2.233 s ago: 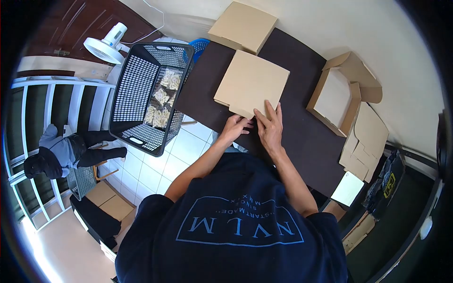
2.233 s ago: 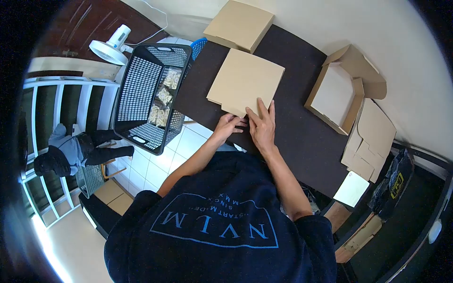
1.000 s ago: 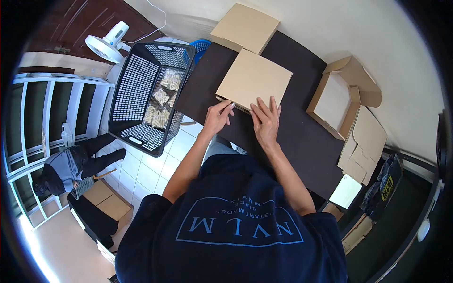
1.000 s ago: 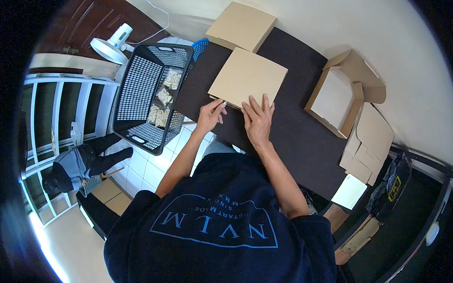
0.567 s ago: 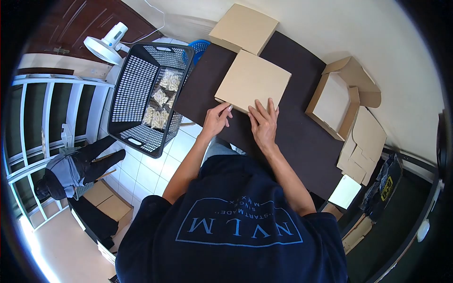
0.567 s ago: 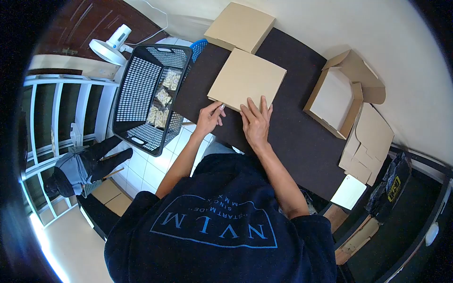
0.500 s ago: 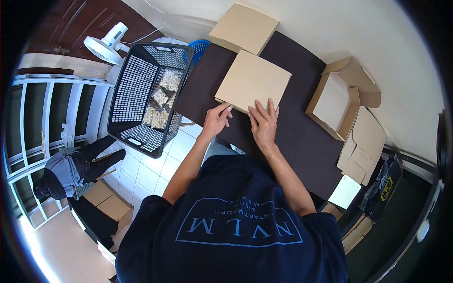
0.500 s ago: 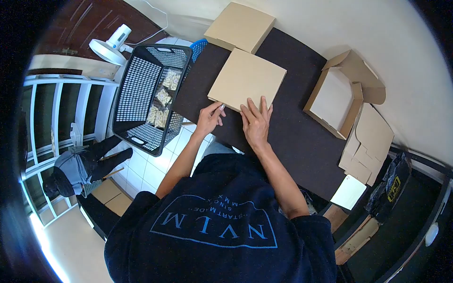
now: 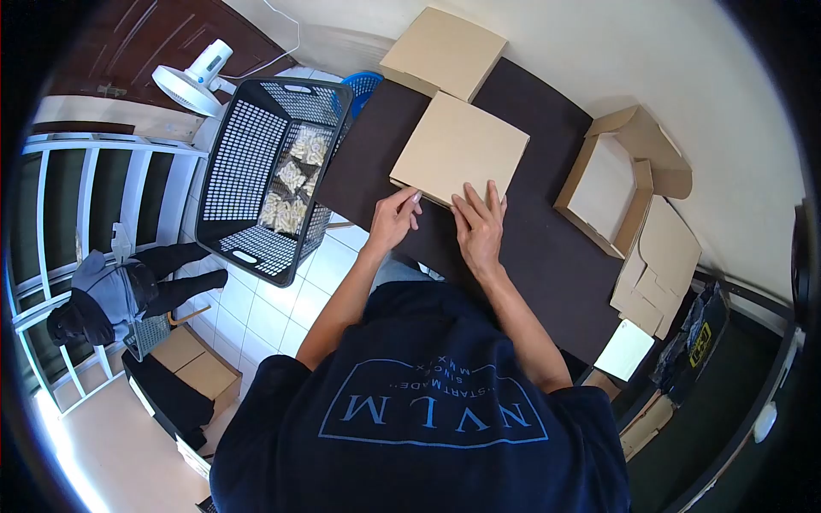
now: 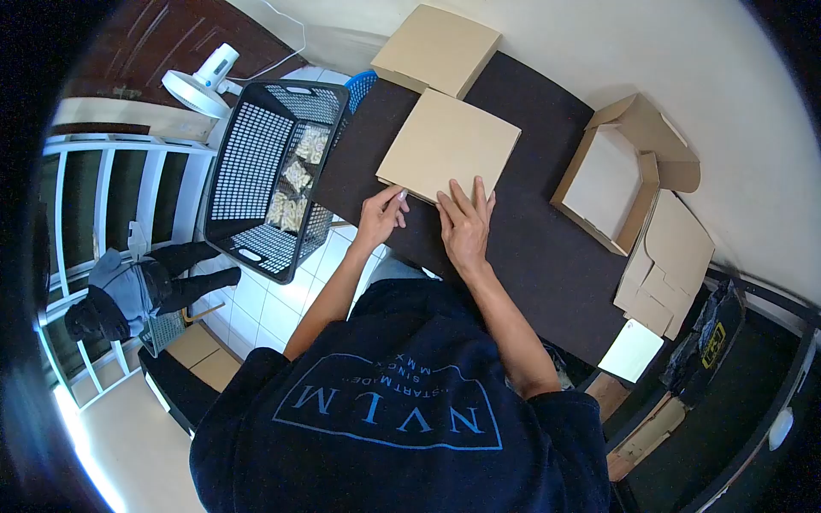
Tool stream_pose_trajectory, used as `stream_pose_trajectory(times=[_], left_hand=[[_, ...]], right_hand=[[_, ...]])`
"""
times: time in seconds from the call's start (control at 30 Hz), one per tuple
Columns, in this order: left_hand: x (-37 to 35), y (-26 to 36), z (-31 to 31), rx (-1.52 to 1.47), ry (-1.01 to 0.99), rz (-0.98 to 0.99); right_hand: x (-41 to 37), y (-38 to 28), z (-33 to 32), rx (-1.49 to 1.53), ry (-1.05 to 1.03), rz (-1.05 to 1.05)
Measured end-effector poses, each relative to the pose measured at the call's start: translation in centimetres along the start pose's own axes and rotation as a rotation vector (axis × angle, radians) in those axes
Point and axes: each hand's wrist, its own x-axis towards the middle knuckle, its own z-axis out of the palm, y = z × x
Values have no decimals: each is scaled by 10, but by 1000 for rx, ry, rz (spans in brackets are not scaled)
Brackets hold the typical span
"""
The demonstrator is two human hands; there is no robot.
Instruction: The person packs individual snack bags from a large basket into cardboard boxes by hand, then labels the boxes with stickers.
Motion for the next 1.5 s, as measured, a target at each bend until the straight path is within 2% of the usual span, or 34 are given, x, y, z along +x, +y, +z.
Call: stream_pose_trajectory(times=[0.43, 0.53, 0.6, 0.63, 0.7, 0.73, 0.77, 0.83, 0.87, 0.9, 0.97, 1.0, 1.03, 1.1, 1.17, 1.2, 1.23, 1.3, 1.4, 1.5], left_hand=[[0, -4, 0, 3, -8, 14], [-5, -3, 1, 56, 27, 10], [-8, -1, 1, 88, 179, 6], [-7, -1, 0, 91, 177, 10], [-3, 3, -3, 282, 465, 305], [-4, 17, -5, 401, 435, 118], [5, 10, -6, 404, 423, 128], [29, -16, -4, 654, 434, 384], [34, -25, -3, 514, 327, 212], [33, -21, -1, 512, 313, 224], [31, -8, 1, 290, 284, 74], [36, -27, -4, 330, 257, 71], [31, -13, -1, 331, 243, 73], [24, 15, 0, 118, 192, -287], [25, 2, 1, 65, 163, -287], [23, 0, 2, -64, 139, -273], [21, -1, 4, -195, 113, -259], [14, -11, 12, -210, 73, -176], [8, -14, 21, -234, 40, -194], [8, -1, 36, -139, 14, -84]], right_hand=[[-1, 0, 3, -16, -6, -1], [-4, 2, 6, -47, -7, -14], [-4, 2, 4, -64, -14, -22], [-5, 1, 3, -80, -25, -27], [-2, -6, 3, -98, -56, -27], [-1, -10, 3, -117, -96, -27], [1, -13, 10, -120, -84, -18], [8, -15, 29, -54, -166, -146], [16, -13, 37, -63, -152, -136], [28, -10, 42, -57, -176, -210], [54, 5, 41, -62, -181, -275], [65, 12, 35, -184, -171, -193], [71, 20, 31, -302, -168, -110], [75, 39, 14, -357, -140, -26], [70, 40, -12, -299, -98, 414], [59, 50, -10, -229, -26, 514], [52, 49, -16, -233, -15, 517], [33, 45, -26, 266, -102, 804], [-3, 45, -27, 240, 6, 764], [-16, 44, -42, 279, 142, 776]])
